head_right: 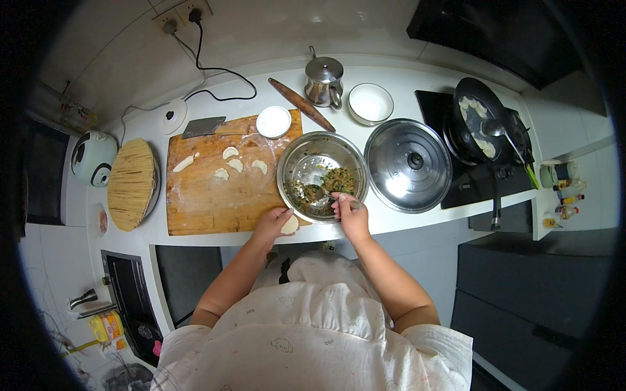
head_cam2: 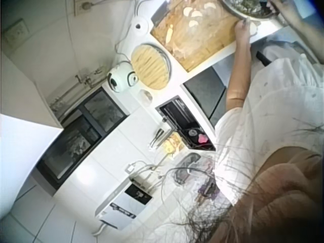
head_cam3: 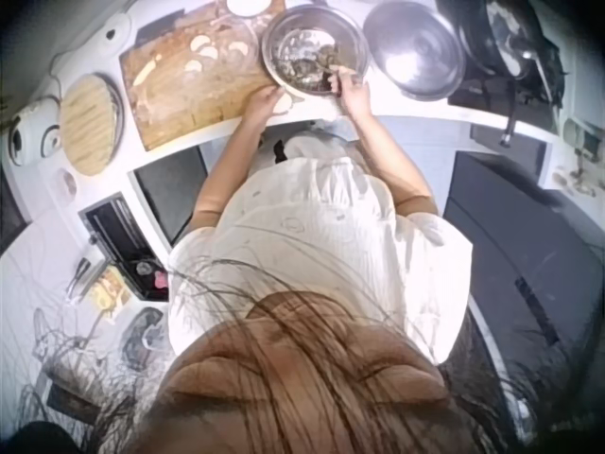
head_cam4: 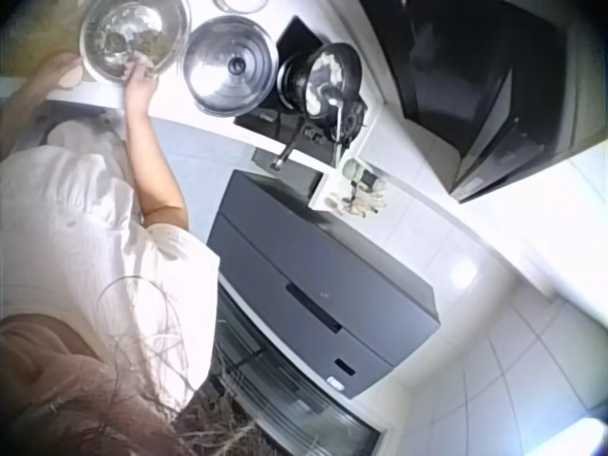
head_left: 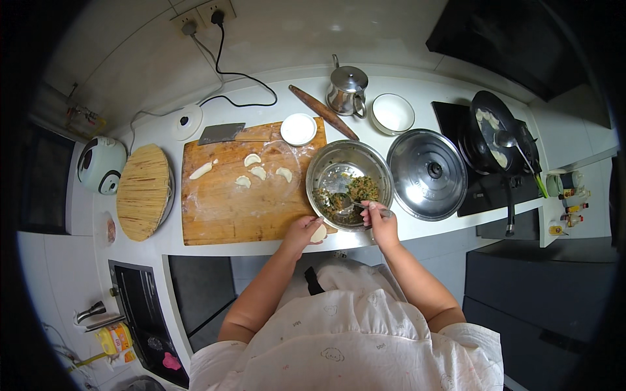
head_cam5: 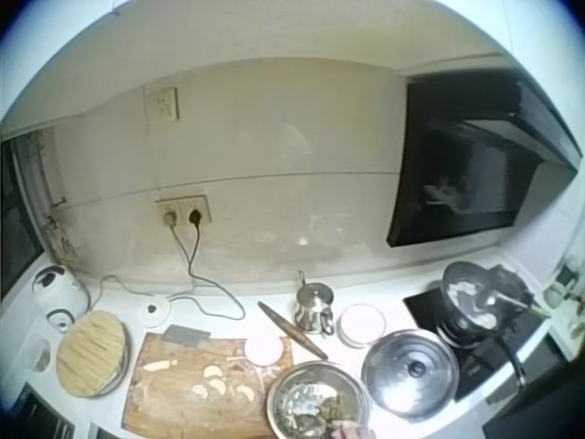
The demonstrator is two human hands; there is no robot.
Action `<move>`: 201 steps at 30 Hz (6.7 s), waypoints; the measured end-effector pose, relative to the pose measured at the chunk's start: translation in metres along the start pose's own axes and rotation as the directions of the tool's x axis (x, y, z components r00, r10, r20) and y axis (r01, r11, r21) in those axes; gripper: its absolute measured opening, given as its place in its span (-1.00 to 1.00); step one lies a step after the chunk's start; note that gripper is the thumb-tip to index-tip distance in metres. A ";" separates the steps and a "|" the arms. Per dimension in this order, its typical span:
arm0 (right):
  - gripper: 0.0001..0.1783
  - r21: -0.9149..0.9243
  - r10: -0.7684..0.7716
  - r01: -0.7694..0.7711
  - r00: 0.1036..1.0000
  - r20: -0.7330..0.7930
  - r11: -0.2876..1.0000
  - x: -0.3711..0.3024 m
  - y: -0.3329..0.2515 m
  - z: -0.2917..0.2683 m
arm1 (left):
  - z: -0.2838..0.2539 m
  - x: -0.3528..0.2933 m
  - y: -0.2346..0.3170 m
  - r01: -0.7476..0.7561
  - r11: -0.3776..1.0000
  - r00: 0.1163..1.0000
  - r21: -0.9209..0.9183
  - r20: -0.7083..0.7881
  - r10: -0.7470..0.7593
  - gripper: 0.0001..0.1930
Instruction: The person prepares dumplings by rolling small dough pieces into flat circles using a rolling pin. They scoop a green vegetable filling from a metal bowl and place it onto the dough, then fold and seal the edges to form dumplings. The finished dumplings are placed on a wooden cutting board.
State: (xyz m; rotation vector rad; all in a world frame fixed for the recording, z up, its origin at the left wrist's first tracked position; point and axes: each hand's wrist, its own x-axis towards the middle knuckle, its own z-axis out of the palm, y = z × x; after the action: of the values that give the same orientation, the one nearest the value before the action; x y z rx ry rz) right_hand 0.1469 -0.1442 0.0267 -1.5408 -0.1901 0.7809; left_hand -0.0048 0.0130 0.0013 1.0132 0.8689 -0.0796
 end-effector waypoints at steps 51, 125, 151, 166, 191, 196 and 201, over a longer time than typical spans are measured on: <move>-0.68 -0.496 -0.674 0.795 0.581 0.458 0.349 -0.040 -0.066 0.011 | 0.071 0.002 0.095 -0.030 0.626 0.987 -0.779 0.074 0.139 -0.56; -0.72 -0.639 -0.364 0.752 0.648 0.669 0.165 0.014 -0.031 -0.026 | 0.021 -0.044 0.115 -0.419 0.906 0.899 -0.058 0.114 0.423 -0.36; -0.62 -0.785 -0.387 0.615 0.745 0.544 0.080 -0.011 -0.063 0.010 | -0.032 -0.105 0.159 -0.418 0.906 0.879 0.058 0.276 0.388 -0.62; -0.77 0.192 -0.502 0.525 0.851 -0.158 0.829 -0.062 -0.096 0.158 | -0.021 -0.104 0.154 -0.374 0.841 0.851 -0.390 0.217 0.479 -0.66; -0.72 -0.305 -0.771 0.722 0.634 -0.067 0.620 -0.061 -0.123 0.143 | -0.022 -0.105 0.159 -0.432 0.838 0.802 -0.332 0.284 0.526 -0.82; -0.81 -0.284 -0.768 0.720 0.631 -0.109 0.633 -0.061 -0.122 0.147 | -0.020 -0.108 0.161 -0.437 0.845 0.800 -0.307 0.296 0.521 -0.83; -0.85 -0.354 -0.804 0.737 0.588 -0.086 0.576 -0.064 -0.127 0.146 | -0.019 -0.106 0.161 -0.450 0.843 0.793 -0.293 0.302 0.529 -0.82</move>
State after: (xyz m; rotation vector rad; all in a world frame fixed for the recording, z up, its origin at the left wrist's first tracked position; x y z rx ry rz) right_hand 0.0576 -0.0409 0.1781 -1.5822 -0.7816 -0.1683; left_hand -0.0176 0.0832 0.1813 0.9579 0.2353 0.2556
